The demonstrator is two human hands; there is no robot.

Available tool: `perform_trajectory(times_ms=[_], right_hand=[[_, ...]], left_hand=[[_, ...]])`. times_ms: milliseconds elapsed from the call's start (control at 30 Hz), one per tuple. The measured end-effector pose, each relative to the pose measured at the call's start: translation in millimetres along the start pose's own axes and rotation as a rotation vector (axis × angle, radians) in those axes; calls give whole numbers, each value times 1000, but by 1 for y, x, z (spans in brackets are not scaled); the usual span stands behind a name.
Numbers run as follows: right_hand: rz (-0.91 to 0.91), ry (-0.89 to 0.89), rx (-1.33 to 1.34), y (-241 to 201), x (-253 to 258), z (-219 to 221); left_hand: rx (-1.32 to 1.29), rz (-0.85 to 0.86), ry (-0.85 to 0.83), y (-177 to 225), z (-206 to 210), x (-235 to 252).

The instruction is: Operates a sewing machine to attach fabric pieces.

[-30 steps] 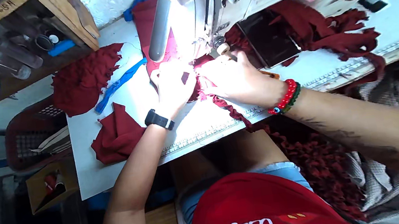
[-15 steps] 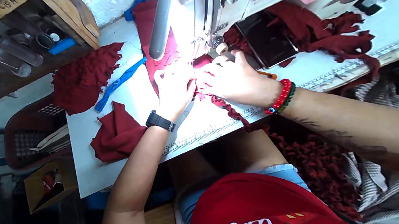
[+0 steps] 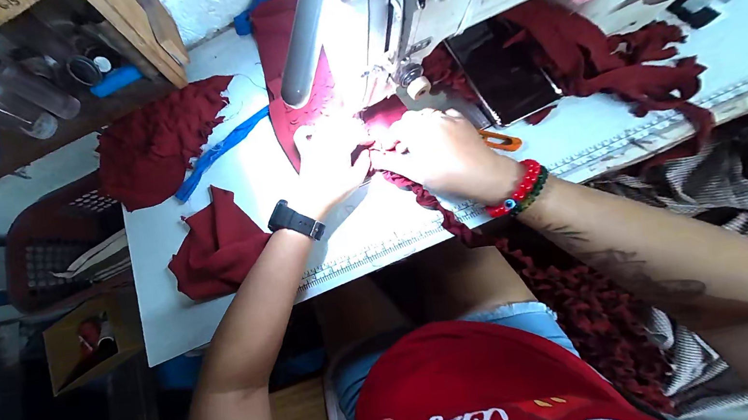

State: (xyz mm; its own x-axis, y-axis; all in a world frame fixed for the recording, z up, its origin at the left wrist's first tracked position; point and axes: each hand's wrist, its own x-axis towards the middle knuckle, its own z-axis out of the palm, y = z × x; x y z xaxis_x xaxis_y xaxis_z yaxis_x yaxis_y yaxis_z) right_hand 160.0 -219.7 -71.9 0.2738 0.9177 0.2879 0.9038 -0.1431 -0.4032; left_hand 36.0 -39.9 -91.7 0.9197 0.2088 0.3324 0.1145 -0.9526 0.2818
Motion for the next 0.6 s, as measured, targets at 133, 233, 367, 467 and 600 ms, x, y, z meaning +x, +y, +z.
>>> perform_trajectory(times_ms=[133, 233, 367, 467, 600], right_hand=[[155, -182, 55, 2, 21, -9], [183, -152, 261, 4, 20, -15], [257, -256, 345, 15, 43, -14], [294, -285, 382, 14, 46, -15], [401, -269, 408, 11, 44, -11]], left_hand=[[-27, -25, 1, 1, 0, 1], [-67, -70, -41, 0, -3, 3], [-38, -107, -4, 3, -2, 5], [-28, -90, 89, 3, 6, 4], [-43, -64, 138, 1, 8, 5]])
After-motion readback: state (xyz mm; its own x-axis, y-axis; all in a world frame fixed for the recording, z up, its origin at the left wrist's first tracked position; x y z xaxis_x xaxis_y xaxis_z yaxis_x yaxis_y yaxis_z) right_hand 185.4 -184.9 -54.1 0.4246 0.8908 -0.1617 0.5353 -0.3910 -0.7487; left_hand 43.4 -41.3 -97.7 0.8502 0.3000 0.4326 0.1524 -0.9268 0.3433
